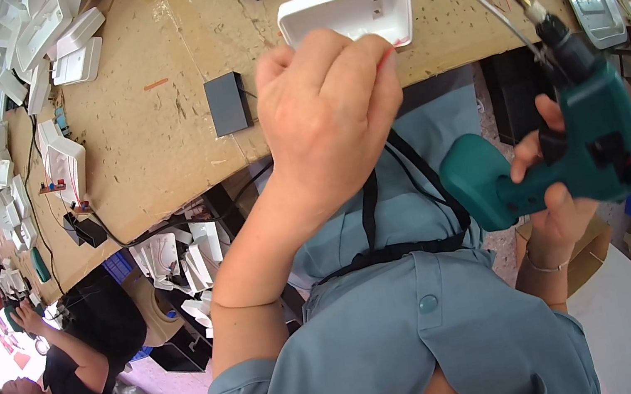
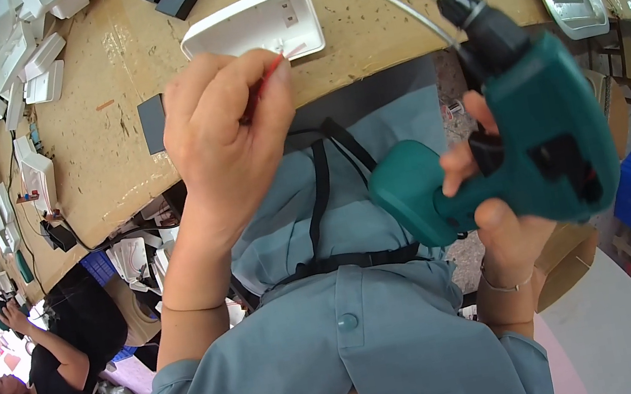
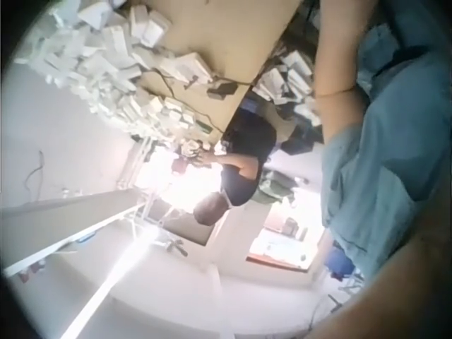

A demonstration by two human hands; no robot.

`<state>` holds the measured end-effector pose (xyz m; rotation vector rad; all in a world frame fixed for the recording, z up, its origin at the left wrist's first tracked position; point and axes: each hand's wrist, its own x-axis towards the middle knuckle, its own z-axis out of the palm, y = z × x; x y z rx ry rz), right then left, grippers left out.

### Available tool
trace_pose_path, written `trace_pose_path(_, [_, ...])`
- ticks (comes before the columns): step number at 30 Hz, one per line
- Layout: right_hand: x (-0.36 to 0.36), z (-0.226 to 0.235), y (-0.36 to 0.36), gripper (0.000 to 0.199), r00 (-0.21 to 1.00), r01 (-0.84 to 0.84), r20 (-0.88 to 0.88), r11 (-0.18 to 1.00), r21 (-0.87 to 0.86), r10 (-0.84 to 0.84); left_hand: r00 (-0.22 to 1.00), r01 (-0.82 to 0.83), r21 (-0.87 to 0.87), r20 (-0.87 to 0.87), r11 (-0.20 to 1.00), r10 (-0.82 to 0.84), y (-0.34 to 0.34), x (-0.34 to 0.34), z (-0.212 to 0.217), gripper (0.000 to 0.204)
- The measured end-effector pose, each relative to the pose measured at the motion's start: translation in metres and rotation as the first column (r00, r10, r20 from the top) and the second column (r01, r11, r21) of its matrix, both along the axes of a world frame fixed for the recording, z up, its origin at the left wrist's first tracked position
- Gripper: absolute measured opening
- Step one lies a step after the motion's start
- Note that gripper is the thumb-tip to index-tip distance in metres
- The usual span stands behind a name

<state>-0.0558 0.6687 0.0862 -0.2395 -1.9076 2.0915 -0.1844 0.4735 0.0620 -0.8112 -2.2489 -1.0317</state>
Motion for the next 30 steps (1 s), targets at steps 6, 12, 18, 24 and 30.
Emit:
trace_pose_path(6, [0.029, 0.000, -0.005, 0.074, 0.994, -0.018, 0.106, 0.990, 0.138, 0.003, 0.951, -0.279, -0.095, -0.169, 0.956, 0.260, 0.008, -0.005, 0.003, 0.007])
trace_pose_path(12, [0.046, -0.005, -0.011, 0.069, 0.973, -0.059, 0.232, 0.986, 0.158, 0.021, 0.974, -0.215, -0.176, -0.108, 0.961, 0.198, 0.009, -0.015, -0.001, 0.007])
trace_pose_path(18, [0.045, -0.003, -0.017, 0.061, 0.956, -0.178, 0.266, 0.965, 0.195, 0.123, 0.980, -0.164, -0.130, -0.135, 0.978, 0.146, 0.011, -0.020, -0.006, 0.007])
trace_pose_path(24, [0.041, 0.004, -0.024, 0.059, 0.941, -0.196, 0.314, 0.961, 0.195, 0.128, 0.980, -0.155, -0.123, -0.142, 0.980, 0.137, 0.014, -0.023, -0.007, 0.006])
trace_pose_path(30, [0.027, 0.014, -0.035, 0.015, 0.937, -0.183, 0.333, 0.963, 0.198, 0.110, 0.978, -0.196, -0.185, -0.111, 0.963, 0.178, 0.011, -0.020, -0.004, 0.008])
